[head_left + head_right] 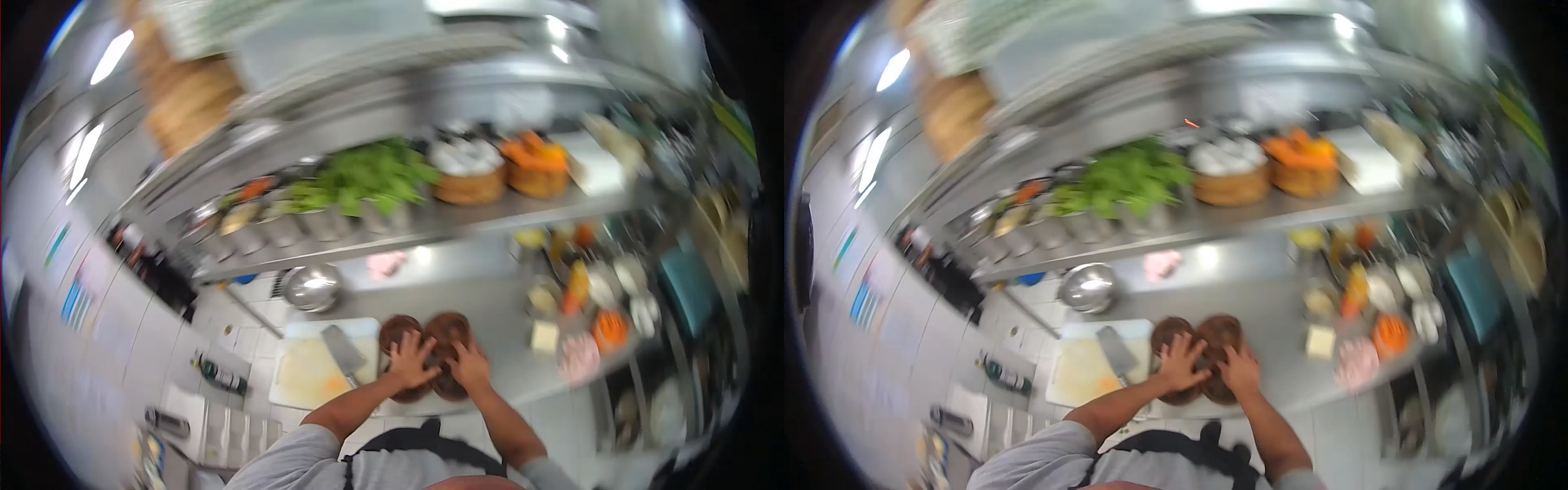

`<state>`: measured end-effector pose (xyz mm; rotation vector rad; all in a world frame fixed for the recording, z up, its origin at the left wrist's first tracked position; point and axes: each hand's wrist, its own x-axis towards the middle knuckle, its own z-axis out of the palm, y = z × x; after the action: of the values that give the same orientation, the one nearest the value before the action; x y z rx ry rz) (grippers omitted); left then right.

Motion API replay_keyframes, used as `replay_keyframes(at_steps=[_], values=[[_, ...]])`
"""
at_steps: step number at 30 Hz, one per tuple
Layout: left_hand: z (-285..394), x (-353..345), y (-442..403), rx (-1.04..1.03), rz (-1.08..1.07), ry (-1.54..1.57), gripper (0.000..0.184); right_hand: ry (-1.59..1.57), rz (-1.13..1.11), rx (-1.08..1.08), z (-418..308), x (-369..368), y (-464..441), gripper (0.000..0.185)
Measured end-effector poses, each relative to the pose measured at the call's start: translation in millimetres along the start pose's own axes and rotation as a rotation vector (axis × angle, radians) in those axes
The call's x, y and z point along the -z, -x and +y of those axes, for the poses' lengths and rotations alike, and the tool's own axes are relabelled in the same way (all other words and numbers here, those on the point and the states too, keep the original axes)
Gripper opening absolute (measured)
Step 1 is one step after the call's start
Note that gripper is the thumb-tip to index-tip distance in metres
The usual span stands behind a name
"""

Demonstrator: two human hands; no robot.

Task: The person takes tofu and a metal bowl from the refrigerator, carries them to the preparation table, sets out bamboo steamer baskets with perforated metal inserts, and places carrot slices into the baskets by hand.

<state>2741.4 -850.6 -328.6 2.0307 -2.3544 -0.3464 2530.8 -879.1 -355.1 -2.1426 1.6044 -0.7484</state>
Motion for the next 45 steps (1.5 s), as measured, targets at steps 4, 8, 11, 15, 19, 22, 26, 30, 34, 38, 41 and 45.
replay_keyframes(at_steps=[4,8,11,15,19,22,26,30,34,38,41,45], values=[[-7.9,48.8,20.7,-0.094,-0.072,0.159,0.095,0.107,-0.107,-0.028,-9.9,9.8,2.7,0.066],[-13.2,99.8,43.2,-0.190,-0.570,0.551,0.094,0.116,-0.197,-0.065,-16.4,28.9,4.7,0.068],[-23.1,126.5,85.1,-0.187,-0.564,0.663,0.092,0.288,-0.247,0.020,-25.4,49.6,-10.0,0.071],[-67.0,126.9,110.7,-0.243,-0.560,0.721,0.088,0.206,-0.756,0.305,-69.7,139.3,-64.7,0.071],[-107.5,158.9,121.2,-0.262,-0.694,0.785,0.080,0.034,-0.796,0.597,-257.0,341.5,-59.7,0.061],[-150.1,195.8,114.9,-0.418,-0.553,0.706,0.077,-0.146,-0.519,0.733,-380.3,436.0,-51.7,0.053],[-186.5,254.8,154.7,-0.417,-0.435,0.799,0.072,-0.078,0.220,0.997,-535.4,478.6,-84.5,0.058],[-256.6,219.6,151.9,-0.536,-0.519,0.975,0.069,0.125,0.587,1.039,-672.2,502.6,-155.3,0.056],[-294.1,197.7,154.0,-0.581,-0.585,1.175,0.073,0.249,1.046,0.800,-773.1,499.5,-220.9,0.081],[-325.5,170.2,138.5,-0.640,-0.604,1.281,0.072,0.187,1.121,0.639,-839.2,498.5,-268.6,0.100],[-346.8,161.1,124.2,-0.644,-0.594,1.284,0.072,0.139,1.217,0.565,-874.3,497.9,-290.7,0.116],[-369.0,163.1,110.0,-0.585,-0.586,1.290,0.071,0.180,1.226,0.530,-900.1,520.7,-324.6,0.130]])
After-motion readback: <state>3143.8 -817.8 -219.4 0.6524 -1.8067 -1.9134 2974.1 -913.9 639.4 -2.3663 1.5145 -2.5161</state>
